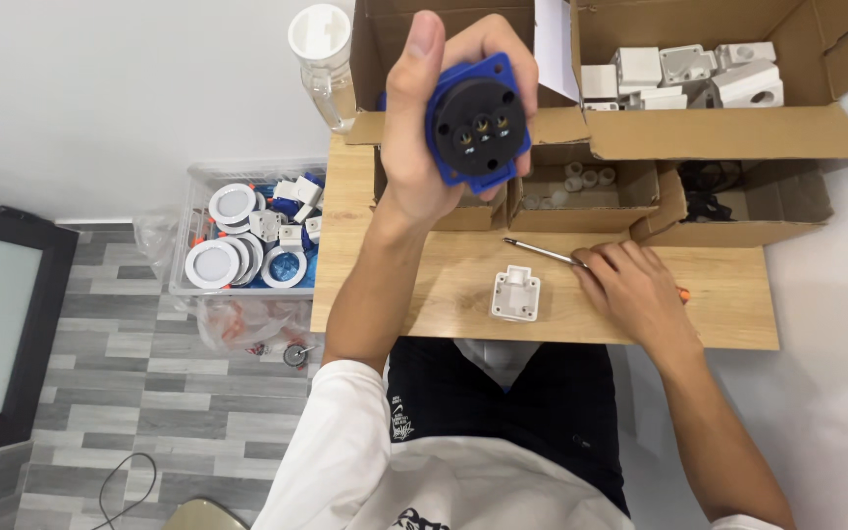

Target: The person uses a screwdriver to tighten screws on a blue electrical socket and a white wall plate. They repeatedly assemble the two parts, secure them with screws, and then disassemble them to repeat the process.

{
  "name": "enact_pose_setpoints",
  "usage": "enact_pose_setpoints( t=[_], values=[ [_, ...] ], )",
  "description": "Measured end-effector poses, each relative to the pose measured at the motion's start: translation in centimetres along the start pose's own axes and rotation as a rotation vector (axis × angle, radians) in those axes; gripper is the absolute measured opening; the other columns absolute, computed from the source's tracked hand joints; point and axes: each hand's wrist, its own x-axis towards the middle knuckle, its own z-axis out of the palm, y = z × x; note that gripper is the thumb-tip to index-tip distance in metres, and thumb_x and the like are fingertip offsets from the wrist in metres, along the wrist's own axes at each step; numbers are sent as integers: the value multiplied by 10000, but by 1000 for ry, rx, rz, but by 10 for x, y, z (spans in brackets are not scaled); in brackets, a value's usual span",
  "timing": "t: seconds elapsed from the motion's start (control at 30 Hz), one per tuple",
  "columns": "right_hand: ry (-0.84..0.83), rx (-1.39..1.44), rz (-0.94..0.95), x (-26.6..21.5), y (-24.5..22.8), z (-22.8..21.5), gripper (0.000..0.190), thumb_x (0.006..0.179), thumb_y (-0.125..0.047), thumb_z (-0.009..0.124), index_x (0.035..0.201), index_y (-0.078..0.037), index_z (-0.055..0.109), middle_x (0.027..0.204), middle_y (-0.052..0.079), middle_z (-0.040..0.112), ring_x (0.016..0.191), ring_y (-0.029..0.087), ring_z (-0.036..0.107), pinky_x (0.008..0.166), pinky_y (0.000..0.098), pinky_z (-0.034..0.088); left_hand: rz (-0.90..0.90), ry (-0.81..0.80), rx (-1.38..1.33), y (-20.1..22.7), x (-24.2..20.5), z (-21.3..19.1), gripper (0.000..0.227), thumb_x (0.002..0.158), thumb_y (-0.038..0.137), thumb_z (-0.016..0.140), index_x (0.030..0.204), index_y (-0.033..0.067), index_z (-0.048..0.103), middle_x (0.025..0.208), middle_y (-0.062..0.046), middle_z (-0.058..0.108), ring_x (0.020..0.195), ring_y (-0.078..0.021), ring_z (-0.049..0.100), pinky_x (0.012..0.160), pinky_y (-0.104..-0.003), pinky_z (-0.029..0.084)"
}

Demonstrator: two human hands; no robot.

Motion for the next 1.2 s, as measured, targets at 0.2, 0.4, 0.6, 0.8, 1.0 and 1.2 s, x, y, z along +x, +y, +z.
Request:
enact_pose_setpoints(
  t=[0.2, 0.4, 0.6, 0.8, 1.0, 1.2],
  values=[
    [32, 63, 16, -10, 14, -19, 194, 1099, -163, 784, 1290, -137, 766, 1052, 9, 662, 868, 183, 705, 728, 360, 607, 4, -10, -8, 4, -2, -1, 672, 986, 688, 388, 875, 63, 610, 664, -122, 601, 490, -177, 619, 340, -253, 403],
    [324, 373, 48, -24, 51, -34, 539, 1115, 228, 682, 1595, -5, 604, 1261, 230, 767, 1074, 317, 732, 858, 381, 581, 13, -33, -19, 6, -5, -3, 670, 997, 686, 360, 900, 67, 598, 690, -129, 593, 504, -192, 624, 349, -259, 403],
    [508, 661, 0, 37, 43, -104, 306, 1249, 97, 574, 1551, 63, 546, 916, 270, 609, 748, 357, 662, 747, 457, 547, 55, -42, 19, 6, -8, -6, 665, 1022, 721, 346, 979, 113, 612, 756, -120, 680, 501, -181, 618, 388, -249, 426],
    [635, 615, -170, 106, 24, -143, 98, 1200, 84, 699, 1290, 91, 660, 772, 188, 514, 651, 350, 477, 614, 488, 377, 129, -27, -97, 4, -19, -12, 568, 1153, 651, 432, 1323, 136, 602, 1082, -159, 607, 795, -269, 722, 462, -286, 485],
    [546, 508, -350, 149, 20, -153, 153, 1155, 76, 654, 1243, 41, 775, 792, 189, 614, 631, 311, 513, 587, 399, 416, 185, 56, -81, 5, -22, -19, 457, 1235, 519, 465, 1480, 139, 529, 1295, -204, 631, 1068, -361, 784, 610, -374, 598],
    [463, 362, -302, 149, 36, -129, 269, 1227, 97, 828, 1442, -59, 785, 791, 95, 542, 668, 262, 437, 617, 380, 365, 202, 78, -103, 10, -23, -15, 345, 1271, 451, 426, 1421, 156, 523, 1389, -218, 614, 1335, -473, 740, 861, -428, 681]
  ],
)
